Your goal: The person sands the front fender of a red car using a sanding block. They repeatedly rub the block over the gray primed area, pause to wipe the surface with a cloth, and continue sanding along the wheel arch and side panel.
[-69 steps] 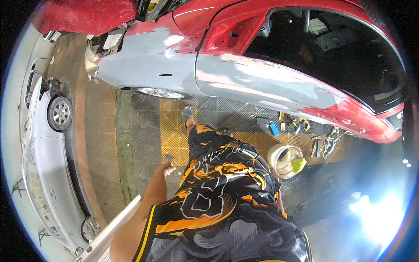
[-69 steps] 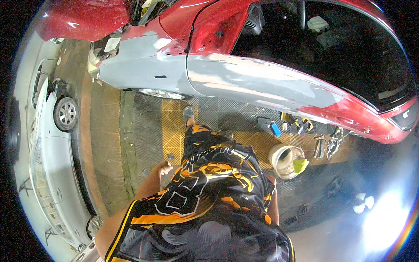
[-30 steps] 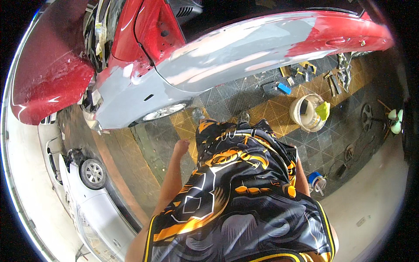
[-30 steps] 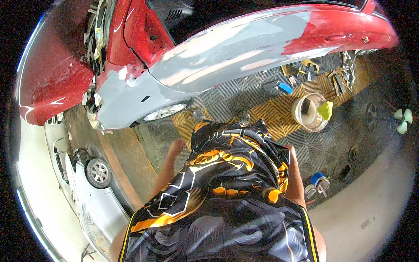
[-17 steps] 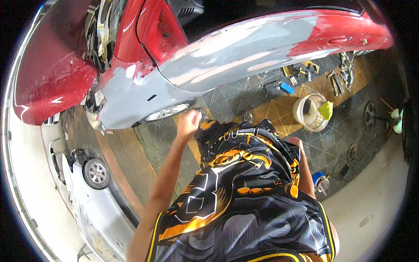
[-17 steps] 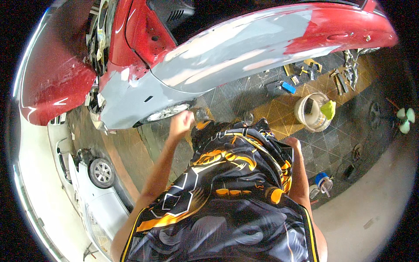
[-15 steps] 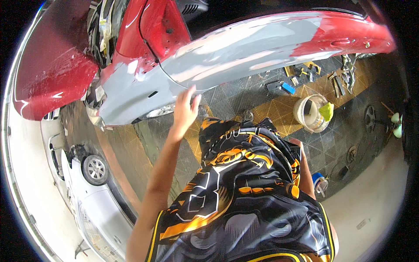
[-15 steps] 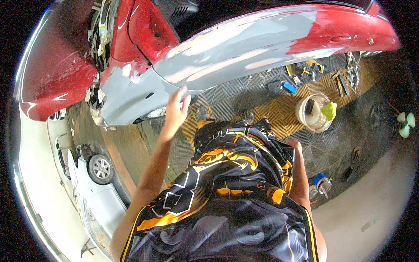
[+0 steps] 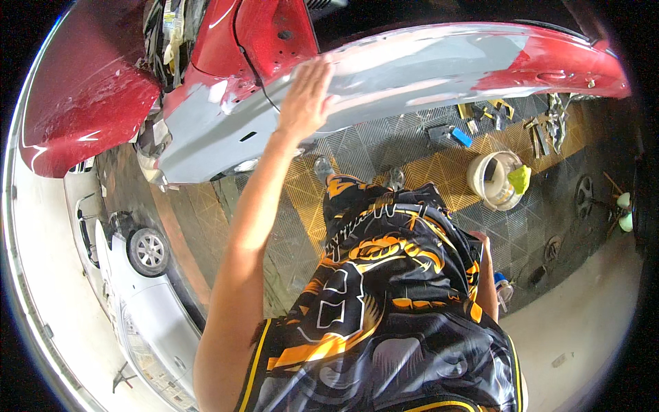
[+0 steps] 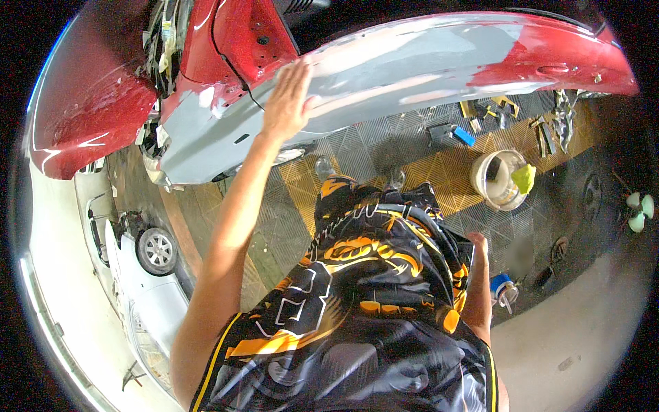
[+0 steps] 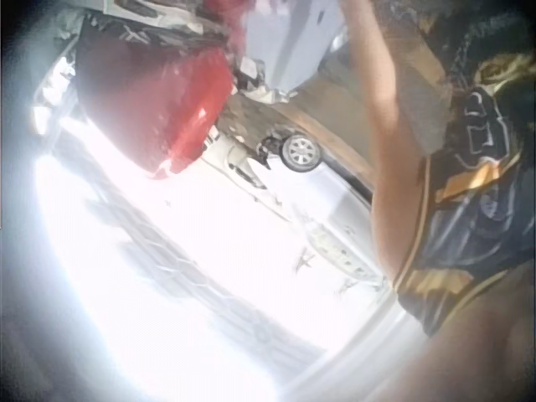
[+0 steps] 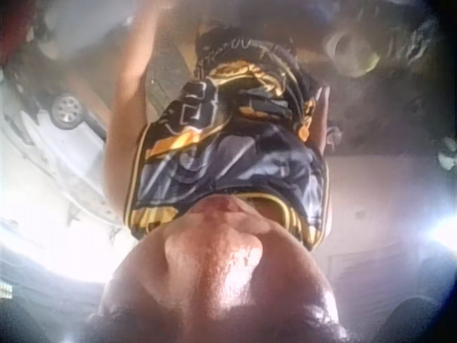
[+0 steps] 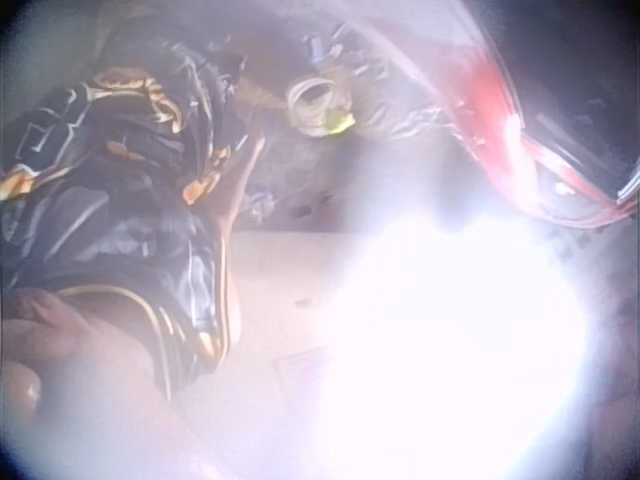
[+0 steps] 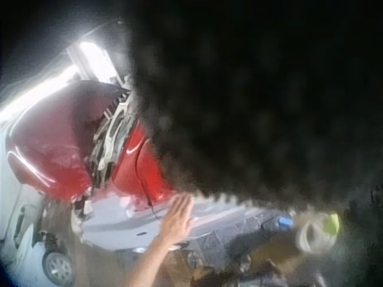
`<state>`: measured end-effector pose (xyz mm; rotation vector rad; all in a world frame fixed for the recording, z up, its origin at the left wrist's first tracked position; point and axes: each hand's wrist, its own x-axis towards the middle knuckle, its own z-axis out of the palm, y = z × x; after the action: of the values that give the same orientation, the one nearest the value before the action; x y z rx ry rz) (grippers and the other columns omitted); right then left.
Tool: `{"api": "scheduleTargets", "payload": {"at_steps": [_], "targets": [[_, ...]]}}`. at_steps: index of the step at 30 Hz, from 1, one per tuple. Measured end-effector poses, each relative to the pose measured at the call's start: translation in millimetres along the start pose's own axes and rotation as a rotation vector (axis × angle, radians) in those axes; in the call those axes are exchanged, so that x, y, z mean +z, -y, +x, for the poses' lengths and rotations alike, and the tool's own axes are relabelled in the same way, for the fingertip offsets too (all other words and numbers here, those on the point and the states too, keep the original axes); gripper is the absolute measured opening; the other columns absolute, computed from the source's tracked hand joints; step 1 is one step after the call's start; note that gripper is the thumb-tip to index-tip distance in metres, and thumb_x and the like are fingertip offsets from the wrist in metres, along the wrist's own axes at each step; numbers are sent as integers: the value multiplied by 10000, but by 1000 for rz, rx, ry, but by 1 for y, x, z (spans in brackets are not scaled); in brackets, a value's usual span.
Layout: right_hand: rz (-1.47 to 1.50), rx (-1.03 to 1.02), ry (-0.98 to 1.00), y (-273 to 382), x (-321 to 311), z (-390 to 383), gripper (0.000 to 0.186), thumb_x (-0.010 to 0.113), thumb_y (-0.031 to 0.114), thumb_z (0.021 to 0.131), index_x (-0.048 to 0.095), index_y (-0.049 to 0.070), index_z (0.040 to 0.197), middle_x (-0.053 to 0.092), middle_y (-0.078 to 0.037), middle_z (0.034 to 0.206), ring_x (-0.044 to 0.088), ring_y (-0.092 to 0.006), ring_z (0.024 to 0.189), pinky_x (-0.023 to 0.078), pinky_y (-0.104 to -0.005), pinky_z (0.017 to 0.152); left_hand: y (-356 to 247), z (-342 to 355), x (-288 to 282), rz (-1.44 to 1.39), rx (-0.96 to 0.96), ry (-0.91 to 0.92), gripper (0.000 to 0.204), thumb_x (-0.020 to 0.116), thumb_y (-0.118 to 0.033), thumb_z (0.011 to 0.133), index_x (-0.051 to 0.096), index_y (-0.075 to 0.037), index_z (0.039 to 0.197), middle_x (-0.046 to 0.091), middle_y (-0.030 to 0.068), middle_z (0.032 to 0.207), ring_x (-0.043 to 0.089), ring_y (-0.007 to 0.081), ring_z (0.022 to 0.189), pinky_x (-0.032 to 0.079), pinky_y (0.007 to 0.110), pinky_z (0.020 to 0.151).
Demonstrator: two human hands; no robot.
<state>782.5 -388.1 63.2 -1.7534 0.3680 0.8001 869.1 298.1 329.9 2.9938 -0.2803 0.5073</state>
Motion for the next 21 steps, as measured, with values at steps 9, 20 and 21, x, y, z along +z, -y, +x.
{"api": "scheduleTargets", "payload": {"at_steps": [9, 20, 21], "targets": [[-53, 203, 6, -77, -12, -5, 265, 607, 181, 818, 712, -34, 931, 721, -94, 914, 656, -177, 932, 483, -322, 865, 21, -54, -19, 22, -140, -54, 724, 629, -262, 926, 298, 7, 1511, 316, 195, 1574, 302, 341, 1464, 244, 471, 1204], [171, 140, -153, -9, 9, 7, 234, 596, 93, 917, 646, -51, 1094, 681, -91, 865, 656, -170, 713, 545, -292, 662, -46, 98, 36, -62, 327, 23, 770, 555, -411, 958, 262, 18, 1526, 260, 204, 1598, 223, 331, 1498, 153, 467, 1232], [106, 114, -211, 11, 18, 2, 240, 577, 128, 943, 653, -50, 1086, 682, -72, 831, 648, -147, 683, 534, -273, 626, -52, 113, 42, -49, 341, 9, 771, 539, -431, 965, 260, 14, 1529, 260, 200, 1600, 220, 325, 1500, 150, 461, 1234]]}}
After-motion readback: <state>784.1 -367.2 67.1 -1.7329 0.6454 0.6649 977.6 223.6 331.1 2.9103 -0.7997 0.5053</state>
